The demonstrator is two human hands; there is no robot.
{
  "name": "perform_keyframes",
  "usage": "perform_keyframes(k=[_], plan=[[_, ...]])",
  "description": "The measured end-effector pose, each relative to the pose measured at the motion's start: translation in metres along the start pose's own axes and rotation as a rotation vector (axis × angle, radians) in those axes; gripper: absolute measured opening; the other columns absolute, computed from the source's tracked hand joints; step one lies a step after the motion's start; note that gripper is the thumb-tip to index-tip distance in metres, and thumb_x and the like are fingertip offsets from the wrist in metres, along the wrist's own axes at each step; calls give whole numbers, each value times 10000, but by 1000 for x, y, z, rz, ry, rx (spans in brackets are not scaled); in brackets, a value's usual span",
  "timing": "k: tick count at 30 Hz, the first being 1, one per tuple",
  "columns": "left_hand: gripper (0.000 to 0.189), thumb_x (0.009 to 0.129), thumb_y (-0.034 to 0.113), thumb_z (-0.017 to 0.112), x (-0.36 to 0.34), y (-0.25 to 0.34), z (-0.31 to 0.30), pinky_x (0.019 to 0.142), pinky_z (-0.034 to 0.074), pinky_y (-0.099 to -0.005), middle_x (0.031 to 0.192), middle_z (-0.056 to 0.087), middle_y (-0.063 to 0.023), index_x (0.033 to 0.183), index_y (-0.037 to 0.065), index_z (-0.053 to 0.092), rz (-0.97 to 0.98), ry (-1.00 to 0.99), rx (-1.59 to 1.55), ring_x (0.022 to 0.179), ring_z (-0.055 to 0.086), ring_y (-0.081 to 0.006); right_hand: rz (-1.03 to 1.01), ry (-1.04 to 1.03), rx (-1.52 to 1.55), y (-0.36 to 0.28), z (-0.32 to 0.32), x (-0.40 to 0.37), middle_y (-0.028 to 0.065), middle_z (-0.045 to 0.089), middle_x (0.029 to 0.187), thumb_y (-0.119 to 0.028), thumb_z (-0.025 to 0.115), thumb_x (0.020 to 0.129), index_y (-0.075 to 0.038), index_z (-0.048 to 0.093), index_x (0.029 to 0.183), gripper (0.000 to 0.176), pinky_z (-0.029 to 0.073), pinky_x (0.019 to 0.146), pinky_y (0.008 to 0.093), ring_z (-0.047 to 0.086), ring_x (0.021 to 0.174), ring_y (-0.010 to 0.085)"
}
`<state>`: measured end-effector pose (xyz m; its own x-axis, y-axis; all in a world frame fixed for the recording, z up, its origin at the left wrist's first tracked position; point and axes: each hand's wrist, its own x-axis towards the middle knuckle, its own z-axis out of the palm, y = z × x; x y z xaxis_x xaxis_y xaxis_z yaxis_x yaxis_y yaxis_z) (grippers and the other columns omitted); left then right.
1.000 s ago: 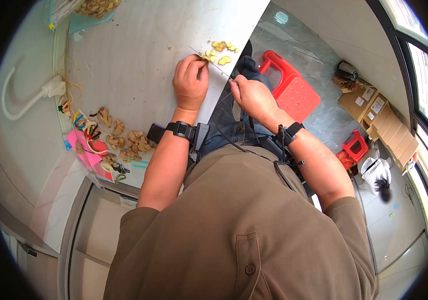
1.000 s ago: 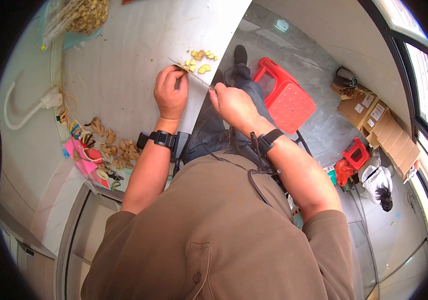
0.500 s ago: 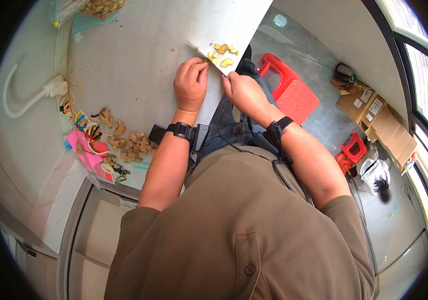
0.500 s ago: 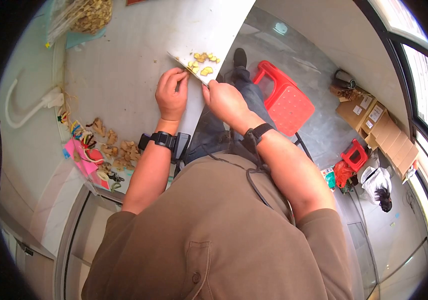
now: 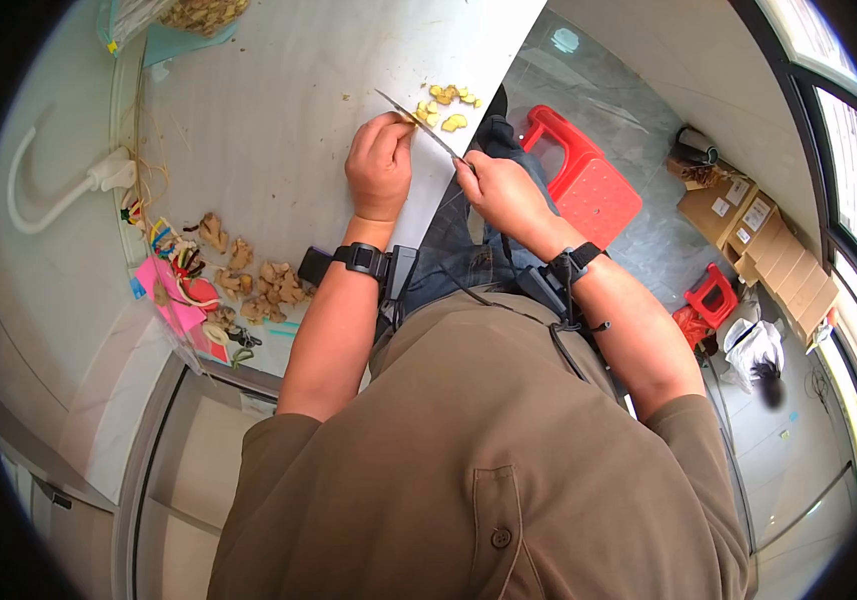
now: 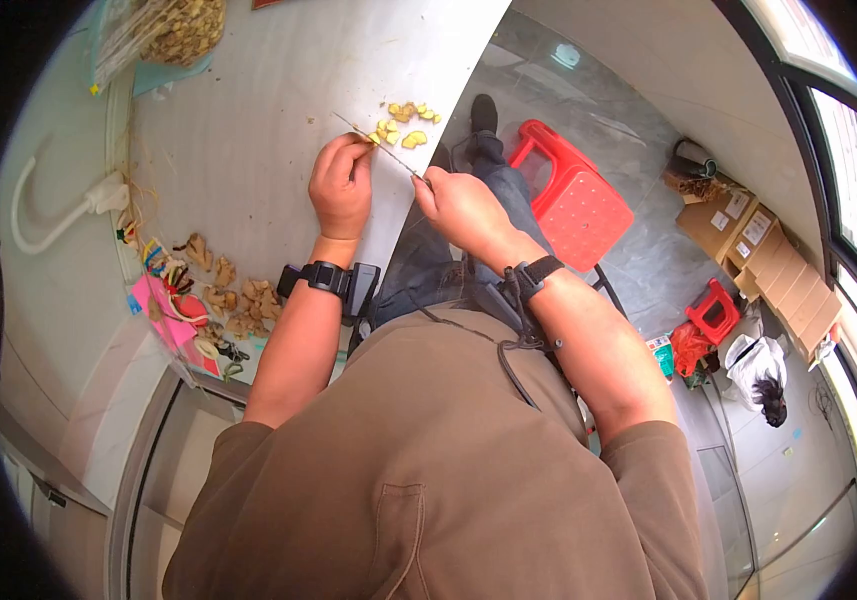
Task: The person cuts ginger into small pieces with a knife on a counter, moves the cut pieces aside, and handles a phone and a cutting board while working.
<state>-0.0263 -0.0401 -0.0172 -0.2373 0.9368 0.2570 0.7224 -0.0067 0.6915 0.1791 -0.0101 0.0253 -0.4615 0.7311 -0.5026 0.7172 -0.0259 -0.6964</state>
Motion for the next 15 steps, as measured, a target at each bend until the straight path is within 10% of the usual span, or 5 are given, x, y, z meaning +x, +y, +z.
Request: perform_keyframes(k=[15], plan=[[166,867,-39,812,4,-4,-4,856,614,-424,1091,773,-73,993,62,771,70,-32,18,980,737,-323,14,-49,-116,-3,-1,5,296,746,864,-334,593,1122,23,698,983,396,586,808,612,743,854,503]])
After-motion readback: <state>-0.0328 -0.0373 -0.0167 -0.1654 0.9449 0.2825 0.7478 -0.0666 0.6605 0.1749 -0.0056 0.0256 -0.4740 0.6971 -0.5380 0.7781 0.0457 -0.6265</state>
